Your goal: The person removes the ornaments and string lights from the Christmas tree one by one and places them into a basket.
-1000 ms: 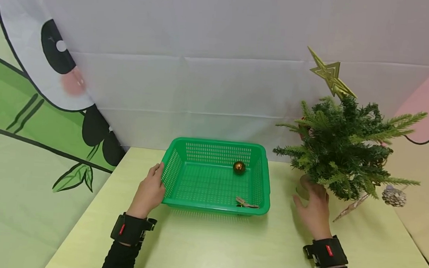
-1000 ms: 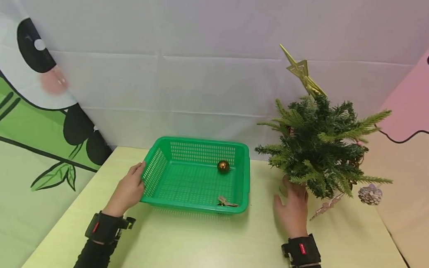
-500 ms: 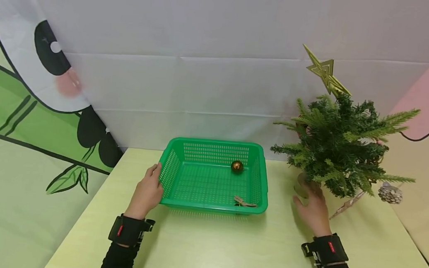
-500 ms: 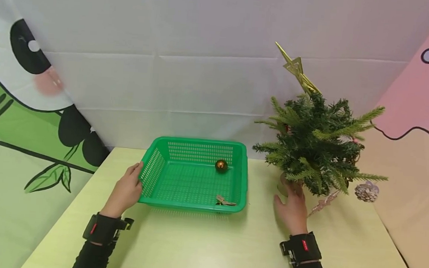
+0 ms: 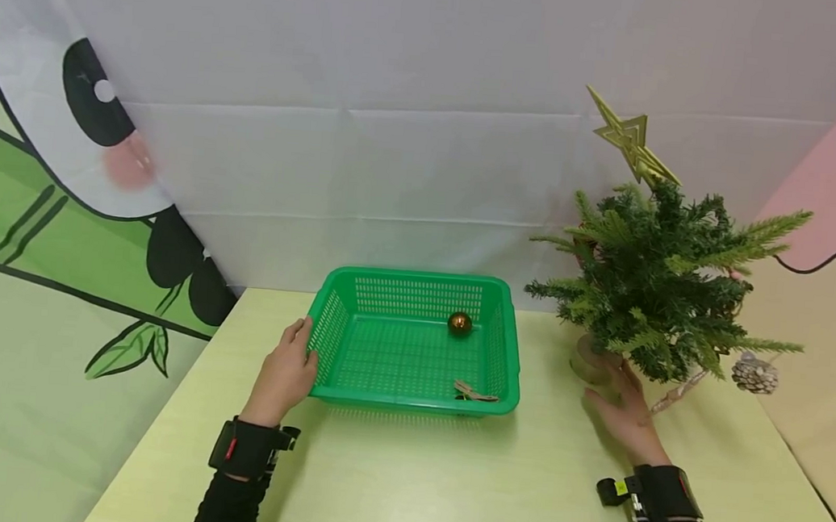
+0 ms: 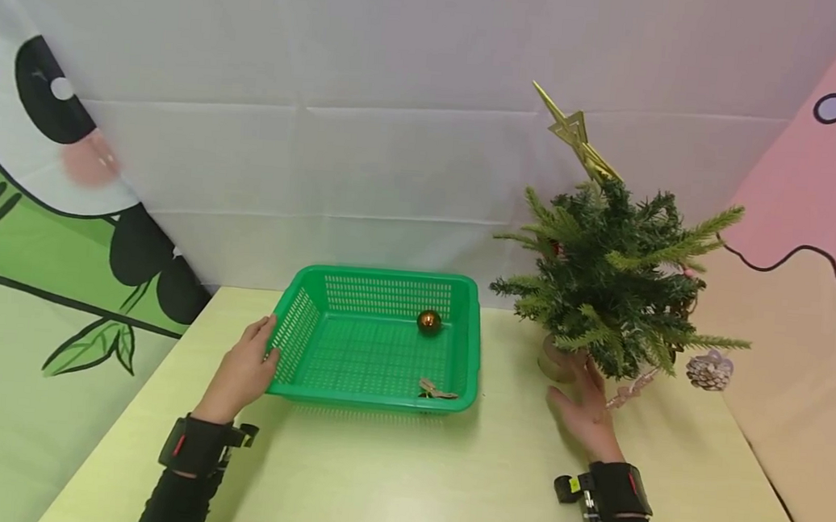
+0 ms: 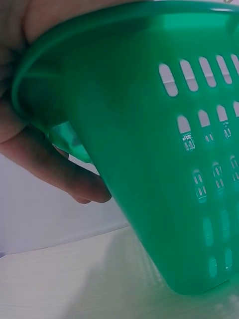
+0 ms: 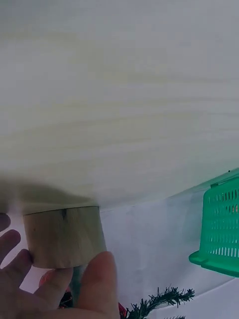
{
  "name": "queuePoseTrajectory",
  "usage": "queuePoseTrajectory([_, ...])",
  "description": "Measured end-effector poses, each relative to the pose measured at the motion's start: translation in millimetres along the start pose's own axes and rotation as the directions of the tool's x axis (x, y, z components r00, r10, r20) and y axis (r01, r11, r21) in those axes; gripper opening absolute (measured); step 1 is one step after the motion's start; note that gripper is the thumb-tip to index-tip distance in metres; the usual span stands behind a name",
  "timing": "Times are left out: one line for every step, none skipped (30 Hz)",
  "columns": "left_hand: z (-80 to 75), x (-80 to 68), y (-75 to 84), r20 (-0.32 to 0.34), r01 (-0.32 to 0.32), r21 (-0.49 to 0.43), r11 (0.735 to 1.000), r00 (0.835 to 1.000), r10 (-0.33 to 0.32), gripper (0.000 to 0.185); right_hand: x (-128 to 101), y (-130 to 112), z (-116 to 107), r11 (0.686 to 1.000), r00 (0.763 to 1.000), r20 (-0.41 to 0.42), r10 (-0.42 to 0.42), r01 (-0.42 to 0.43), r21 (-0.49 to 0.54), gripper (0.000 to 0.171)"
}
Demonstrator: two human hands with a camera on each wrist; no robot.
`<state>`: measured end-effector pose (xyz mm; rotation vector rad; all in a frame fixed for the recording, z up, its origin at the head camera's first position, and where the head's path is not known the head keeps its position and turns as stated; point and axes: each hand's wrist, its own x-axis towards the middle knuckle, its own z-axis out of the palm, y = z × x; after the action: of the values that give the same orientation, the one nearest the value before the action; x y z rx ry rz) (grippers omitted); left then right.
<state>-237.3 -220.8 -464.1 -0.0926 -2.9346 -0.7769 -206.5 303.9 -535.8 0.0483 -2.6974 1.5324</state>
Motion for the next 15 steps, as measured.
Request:
queuePoseTrajectory([0.8, 0.5, -0.6, 0.002, -0.001, 0.0, 1.0, 1.0, 0.001, 0.061, -1, 1, -1, 1.0, 1.0, -0.002, -0.006, 0.006, 0.007, 0.079])
queuePoseTrajectory([1.3, 0.4, -0.5, 0.001, -0.003, -0.001, 1.0, 1.0, 0.003, 0.061, -2, 2, -1, 1.0, 1.0, -0.004, -0.014, 0.014, 0.007, 0.078])
queuePoseTrajectory([1.8, 0.5, -0.9, 0.001, -0.004, 0.003, 1.0, 1.0, 0.004, 0.062, -2, 3, -2, 1.0, 1.0, -0.009, -0.017, 0.017, 0.004, 0.077])
queuePoseTrajectory([2.2, 0.4, -1.2, 0.005, -0.002, 0.004, 1.0, 1.0, 0.002, 0.062, -3, 2, -1, 1.0, 1.0, -0.019, -0.016, 0.016, -0.003, 0.076])
queuePoseTrajectory([1.9, 0.0, -1.0, 0.003, -0.002, 0.006, 1.0, 1.0, 0.002, 0.061, -3, 2, -1, 1.0, 1.0, -0.026, -0.011, 0.01, -0.009, 0.076])
queuePoseTrajectory([1.7, 0.0, -1.4, 0.003, -0.002, 0.009, 1.0, 1.0, 0.002, 0.061, -4, 0, 0, 1.0, 1.0, -0.029, 0.0, -0.001, -0.015, 0.075])
queuePoseTrajectory([1.0, -0.3, -1.5, 0.004, -0.001, 0.007, 1.0, 1.0, 0.001, 0.061, -4, -1, 1, 1.0, 0.999, -0.035, 0.011, -0.012, -0.02, 0.074])
queuePoseTrajectory([0.2, -0.7, -1.5, 0.001, -0.002, 0.009, 1.0, 1.0, 0.002, 0.061, -4, -4, 2, 0.999, 0.999, -0.035, 0.027, -0.028, -0.024, 0.073])
queuePoseTrajectory([-0.6, -0.9, -1.8, 0.001, 0.0, 0.01, 1.0, 1.0, 0.0, 0.061, -4, -6, 4, 0.999, 0.998, -0.037, 0.045, -0.046, -0.029, 0.073])
queuePoseTrajectory([-1.6, -1.3, -1.5, -0.001, -0.002, 0.011, 1.0, 1.0, 0.002, 0.061, -4, -9, 6, 0.997, 0.998, -0.037, 0.059, -0.06, -0.041, 0.072])
queuePoseTrajectory([-2.5, -1.6, -1.5, -0.003, -0.005, 0.013, 1.0, 1.0, 0.006, 0.061, -4, -13, 8, 0.996, 0.997, -0.036, 0.075, -0.077, -0.044, 0.072])
queuePoseTrajectory([-2.9, -1.4, -2.0, -0.002, -0.007, 0.014, 1.0, 1.0, 0.007, 0.061, -4, -15, 9, 0.995, 0.996, -0.04, 0.084, -0.086, -0.052, 0.072])
queuePoseTrajectory([-3.7, -1.5, -2.0, -0.003, -0.008, 0.015, 1.0, 1.0, 0.008, 0.061, -3, -18, 11, 0.994, 0.995, -0.046, 0.091, -0.094, -0.059, 0.072])
queuePoseTrajectory([-4.0, -1.3, -2.4, -0.006, -0.009, 0.019, 1.0, 1.0, 0.01, 0.061, -3, -20, 13, 0.993, 0.994, -0.047, 0.101, -0.104, -0.063, 0.072])
queuePoseTrajectory([-4.2, -1.2, -2.3, -0.005, -0.01, 0.021, 1.0, 1.0, 0.01, 0.061, -3, -21, 14, 0.992, 0.994, -0.055, 0.098, -0.102, -0.079, 0.073])
